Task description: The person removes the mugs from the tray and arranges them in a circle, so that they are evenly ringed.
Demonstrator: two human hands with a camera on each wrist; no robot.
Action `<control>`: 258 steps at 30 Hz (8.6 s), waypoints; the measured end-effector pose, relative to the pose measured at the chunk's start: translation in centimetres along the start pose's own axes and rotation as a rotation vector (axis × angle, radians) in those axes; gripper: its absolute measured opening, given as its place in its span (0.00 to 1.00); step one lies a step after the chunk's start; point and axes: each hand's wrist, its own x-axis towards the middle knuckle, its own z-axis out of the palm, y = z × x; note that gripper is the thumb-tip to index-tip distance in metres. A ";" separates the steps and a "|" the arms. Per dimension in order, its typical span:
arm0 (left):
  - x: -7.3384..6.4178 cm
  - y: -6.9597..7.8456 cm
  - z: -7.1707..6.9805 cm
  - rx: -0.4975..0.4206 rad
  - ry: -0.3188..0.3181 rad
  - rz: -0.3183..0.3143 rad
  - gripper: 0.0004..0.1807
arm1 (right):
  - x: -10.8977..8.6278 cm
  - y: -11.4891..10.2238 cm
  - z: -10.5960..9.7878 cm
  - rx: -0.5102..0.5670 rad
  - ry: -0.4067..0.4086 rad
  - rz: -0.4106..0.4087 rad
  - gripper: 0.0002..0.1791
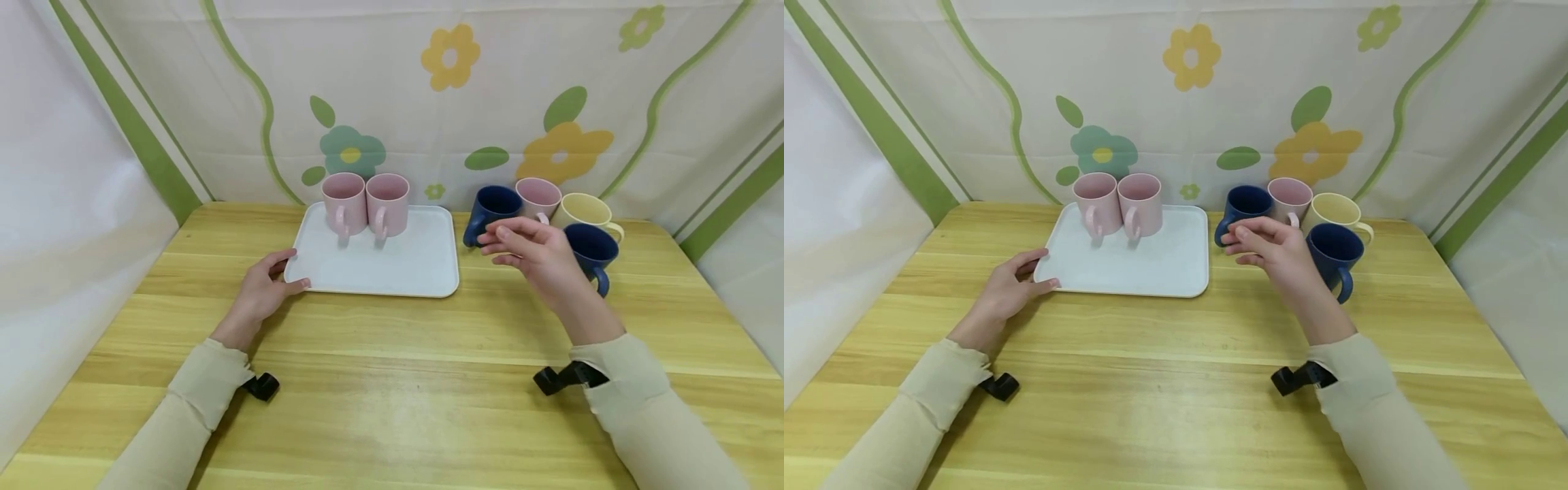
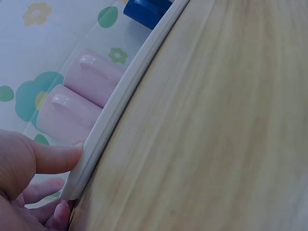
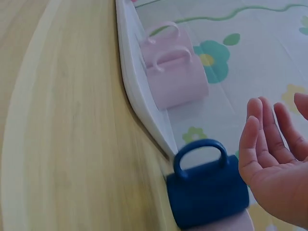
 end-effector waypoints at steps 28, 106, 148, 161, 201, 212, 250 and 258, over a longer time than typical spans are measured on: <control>0.2 -0.1 0.0 -0.003 0.004 0.014 0.43 | 8.6 4.9 8.1 -0.134 -0.126 0.257 0.27; 0.3 0.2 0.3 0.004 0.003 0.010 0.44 | 10.9 7.3 13.2 0.036 0.022 0.319 0.20; 0.5 0.2 0.2 0.018 0.008 0.034 0.43 | 0.0 1.2 6.7 0.038 -0.018 0.135 0.22; 0.5 0.0 0.1 0.021 0.000 0.027 0.44 | -2.7 0.9 4.0 0.093 0.008 0.095 0.18; 0.6 -0.1 -0.1 0.031 -0.001 0.025 0.46 | -4.3 1.6 0.3 0.130 0.169 0.166 0.17; 0.6 0.0 0.1 0.022 -0.004 0.014 0.45 | -4.2 2.5 -0.5 0.162 0.225 0.226 0.16; 0.5 0.1 0.1 0.021 -0.002 0.023 0.44 | -3.9 3.0 -1.7 0.024 0.176 0.320 0.16; 0.5 0.0 0.1 0.019 -0.004 0.023 0.44 | -3.8 3.4 -2.1 0.052 0.217 0.251 0.13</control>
